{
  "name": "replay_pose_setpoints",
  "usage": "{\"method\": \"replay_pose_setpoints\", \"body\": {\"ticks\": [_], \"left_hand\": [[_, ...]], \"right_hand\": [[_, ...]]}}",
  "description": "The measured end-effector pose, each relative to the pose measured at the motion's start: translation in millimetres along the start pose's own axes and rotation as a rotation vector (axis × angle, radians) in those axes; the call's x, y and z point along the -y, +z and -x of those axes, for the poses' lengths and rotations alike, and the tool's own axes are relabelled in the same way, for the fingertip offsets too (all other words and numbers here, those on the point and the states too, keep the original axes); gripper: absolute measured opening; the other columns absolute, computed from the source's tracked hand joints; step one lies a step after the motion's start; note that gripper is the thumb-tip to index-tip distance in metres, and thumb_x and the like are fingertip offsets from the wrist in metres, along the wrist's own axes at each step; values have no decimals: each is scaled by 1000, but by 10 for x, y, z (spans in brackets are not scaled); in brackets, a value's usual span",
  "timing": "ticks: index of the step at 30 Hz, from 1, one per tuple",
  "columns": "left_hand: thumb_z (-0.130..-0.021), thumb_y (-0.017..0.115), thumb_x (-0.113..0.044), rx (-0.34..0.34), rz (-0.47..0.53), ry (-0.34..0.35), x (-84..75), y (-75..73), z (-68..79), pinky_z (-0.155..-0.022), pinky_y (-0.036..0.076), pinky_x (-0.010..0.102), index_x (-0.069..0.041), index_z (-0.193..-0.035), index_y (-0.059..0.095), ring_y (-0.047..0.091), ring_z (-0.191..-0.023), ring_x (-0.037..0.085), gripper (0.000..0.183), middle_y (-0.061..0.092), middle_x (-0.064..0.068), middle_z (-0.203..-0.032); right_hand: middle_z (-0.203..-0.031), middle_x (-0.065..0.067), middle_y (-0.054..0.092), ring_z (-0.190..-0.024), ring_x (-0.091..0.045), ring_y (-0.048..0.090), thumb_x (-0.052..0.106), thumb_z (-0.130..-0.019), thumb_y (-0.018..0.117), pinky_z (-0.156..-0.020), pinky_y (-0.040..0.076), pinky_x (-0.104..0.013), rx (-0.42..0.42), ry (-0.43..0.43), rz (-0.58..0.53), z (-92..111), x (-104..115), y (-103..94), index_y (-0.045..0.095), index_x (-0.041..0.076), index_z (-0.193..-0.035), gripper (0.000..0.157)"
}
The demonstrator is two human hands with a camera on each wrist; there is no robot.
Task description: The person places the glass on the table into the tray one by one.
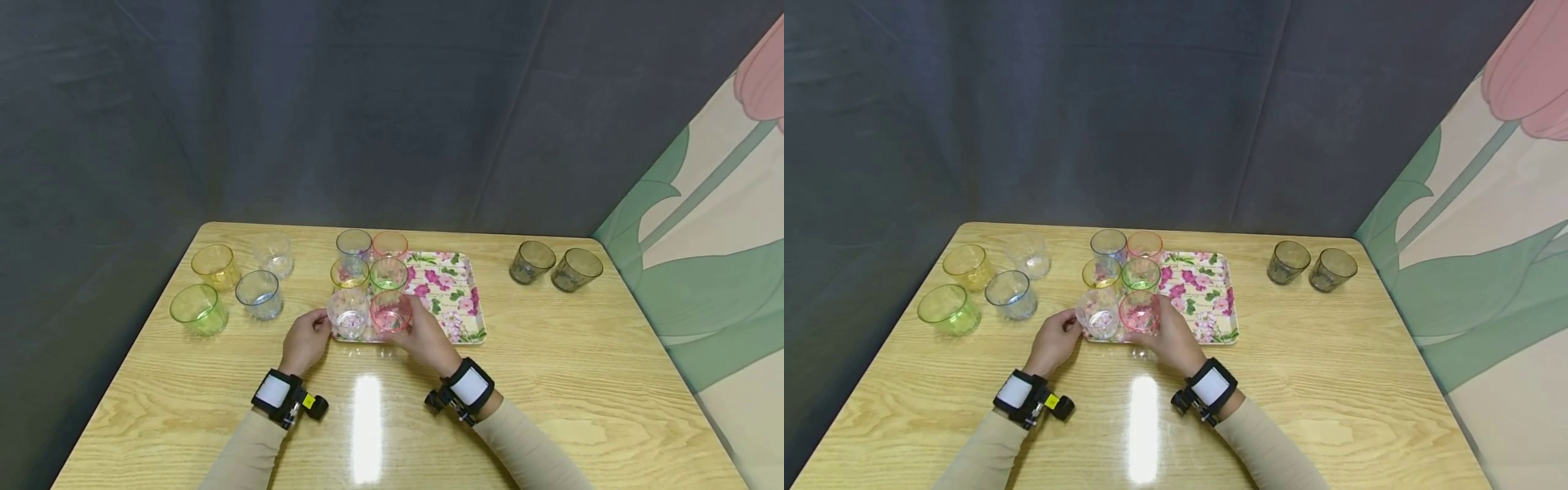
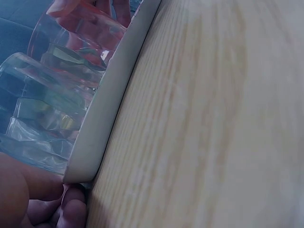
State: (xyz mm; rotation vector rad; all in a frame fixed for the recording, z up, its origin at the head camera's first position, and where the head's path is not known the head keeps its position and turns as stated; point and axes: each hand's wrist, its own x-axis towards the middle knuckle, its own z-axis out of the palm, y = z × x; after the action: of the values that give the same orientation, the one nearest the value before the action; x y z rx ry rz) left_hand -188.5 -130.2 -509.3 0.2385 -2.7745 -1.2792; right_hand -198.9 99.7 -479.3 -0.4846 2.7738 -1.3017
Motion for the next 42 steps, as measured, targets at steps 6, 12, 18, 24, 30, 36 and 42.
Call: {"method": "replay_pose_setpoints", "body": {"ticks": [6, 12, 18, 24, 30, 36, 42], "left_hand": [[-91, 53, -20, -4, -5, 1, 17, 7, -4, -71, 47, 37, -8, -111, 67, 59, -81, 18, 27, 68, 7, -89], [-91, 53, -20, -9, 4, 3, 21, 17, -14, -70, 47, 37, -7, -111, 67, 58, -80, 18, 27, 67, 7, -89], [-90, 53, -18, -29, 9, 28, 31, 36, -7, -66, 46, 35, -5, -108, 67, 57, -76, 17, 26, 67, 6, -85], [-90, 53, -19, -16, 21, 14, 30, 21, -10, -68, 46, 36, -6, -110, 67, 58, -77, 18, 28, 67, 6, -86], [-91, 52, -21, 6, 18, 1, 16, 13, -17, -71, 47, 38, -6, -112, 66, 58, -82, 19, 29, 67, 8, -91], [-91, 52, -22, 10, 16, -19, 9, 12, 1, -71, 47, 37, -7, -113, 66, 58, -82, 18, 29, 67, 7, -91], [-91, 52, -22, 7, 16, -10, 8, 7, 9, -71, 46, 37, -7, -113, 66, 58, -81, 18, 29, 67, 7, -91]], "right_hand": [[-122, -19, 55, -109, -22, 52, 35, -71, 76, -81, 51, -39, 3, 0, 8, 3, 11, -1, 36, 0, -135, 83], [-123, -19, 55, -107, -23, 53, 33, -72, 76, -79, 52, -38, 9, -8, 2, 1, 4, -2, 34, 0, -136, 83], [-124, -17, 52, -100, -21, 55, 42, -67, 77, -82, 51, -39, 25, 15, -38, 19, -15, -21, 25, 0, -141, 99], [-134, -17, 44, -119, -25, 44, 46, -63, 78, -94, 44, -45, 49, 34, -99, 50, 23, -174, 18, 4, -145, 110], [-136, -21, 40, -123, -30, 40, 46, -69, 74, -97, 40, -53, 45, 57, -129, 116, 27, -502, 23, 5, -141, 97], [-113, -21, 49, -93, -26, 49, 47, -75, 69, -75, 46, -41, -5, 73, -115, 167, -117, -826, 33, 2, -130, 79], [-87, -11, 51, -72, -21, 46, 55, -77, 62, -63, 41, -34, -35, 127, 28, 227, -308, -1056, 43, -1, -114, 69]]}}
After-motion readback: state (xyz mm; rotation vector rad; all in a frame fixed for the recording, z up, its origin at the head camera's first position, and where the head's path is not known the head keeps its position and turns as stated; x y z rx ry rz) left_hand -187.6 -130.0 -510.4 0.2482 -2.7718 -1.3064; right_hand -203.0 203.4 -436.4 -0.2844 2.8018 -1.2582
